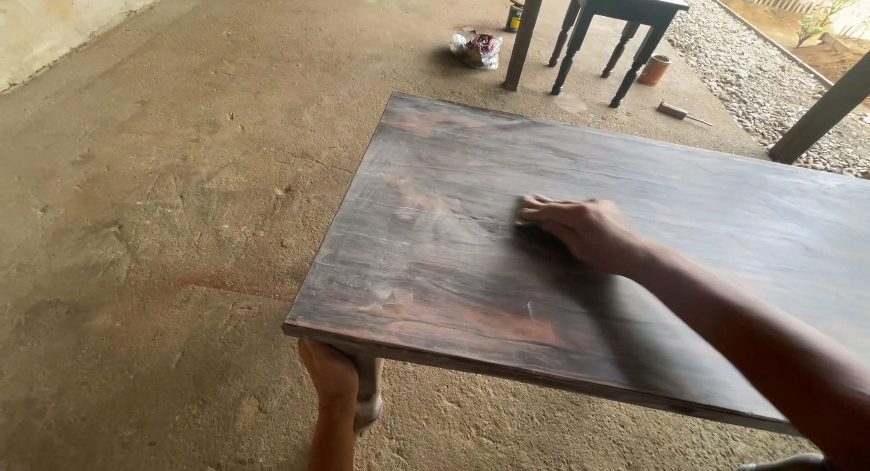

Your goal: The person sands the surface of a dark wooden table using a sanding block. They move the block back and forth across the tabletop and along the edges to smooth the wood.

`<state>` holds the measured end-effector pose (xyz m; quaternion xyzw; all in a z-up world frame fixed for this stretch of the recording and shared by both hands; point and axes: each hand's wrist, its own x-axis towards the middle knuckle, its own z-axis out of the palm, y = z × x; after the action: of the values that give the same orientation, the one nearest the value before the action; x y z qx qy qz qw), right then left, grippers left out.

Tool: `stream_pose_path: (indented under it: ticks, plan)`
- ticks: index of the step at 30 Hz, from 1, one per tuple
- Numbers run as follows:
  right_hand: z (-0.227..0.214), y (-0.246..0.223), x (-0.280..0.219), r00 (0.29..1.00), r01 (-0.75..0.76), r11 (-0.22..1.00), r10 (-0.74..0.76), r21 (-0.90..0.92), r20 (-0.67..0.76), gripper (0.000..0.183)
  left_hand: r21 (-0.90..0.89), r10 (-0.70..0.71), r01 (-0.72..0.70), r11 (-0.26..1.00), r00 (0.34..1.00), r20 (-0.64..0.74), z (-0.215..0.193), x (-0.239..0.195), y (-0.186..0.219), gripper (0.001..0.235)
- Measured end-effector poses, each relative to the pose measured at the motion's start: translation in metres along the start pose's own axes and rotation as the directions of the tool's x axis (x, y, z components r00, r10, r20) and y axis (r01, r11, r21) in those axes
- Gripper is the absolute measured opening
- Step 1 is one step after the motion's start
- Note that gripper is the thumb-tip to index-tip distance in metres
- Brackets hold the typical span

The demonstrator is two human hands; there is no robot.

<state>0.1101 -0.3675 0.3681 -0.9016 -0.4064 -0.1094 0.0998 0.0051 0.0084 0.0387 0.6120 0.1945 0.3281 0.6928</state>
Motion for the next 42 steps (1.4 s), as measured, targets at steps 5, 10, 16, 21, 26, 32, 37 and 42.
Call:
stream_pose_path:
  ticks: [5,10,16,21,26,32,37,42]
  plan:
    - [0.041,-0.064,0.100,0.999,0.026,0.998,-0.025,0.057,-0.027,0.030,0.320,0.328,-0.317,0.893,0.945,0.021,-0.006,0.007,-0.017,0.058]
    - [0.017,-0.077,0.064,1.000,-0.019,0.995,0.020,0.099,-0.010,0.032,0.175,0.164,-0.161,0.971,0.986,-0.005,0.000,0.008,0.015,0.063]
    - [-0.021,-0.020,-0.070,1.000,-0.026,0.998,0.026,0.054,0.007,0.036,-0.116,-0.049,0.049,0.992,0.999,0.000,0.003,0.002,0.015,0.062]
    - [0.000,-0.044,-0.015,0.996,0.081,0.996,-0.080,0.033,-0.032,0.034,-0.194,-0.063,0.067,0.979,0.998,0.029,0.007,-0.001,0.043,0.062]
    - [0.022,-0.110,0.076,0.999,0.019,0.995,-0.023,0.094,0.043,0.032,-0.071,-0.063,0.064,0.995,0.998,0.008,0.003,0.005,0.028,0.062]
    - [0.002,-0.071,-0.026,0.995,0.104,0.987,-0.104,0.126,-0.009,0.034,-0.027,-0.034,0.036,0.999,0.998,0.057,0.003,0.001,0.022,0.062]
    - [-0.014,-0.051,-0.069,1.000,0.006,0.986,-0.002,0.169,-0.023,0.034,-0.004,0.030,-0.030,1.000,0.997,0.067,0.007,0.002,0.018,0.061]
    - [0.012,-0.114,0.044,0.971,0.238,0.961,-0.233,0.139,-0.048,0.035,0.236,0.208,-0.197,0.952,0.978,-0.023,0.008,0.007,-0.035,0.056]
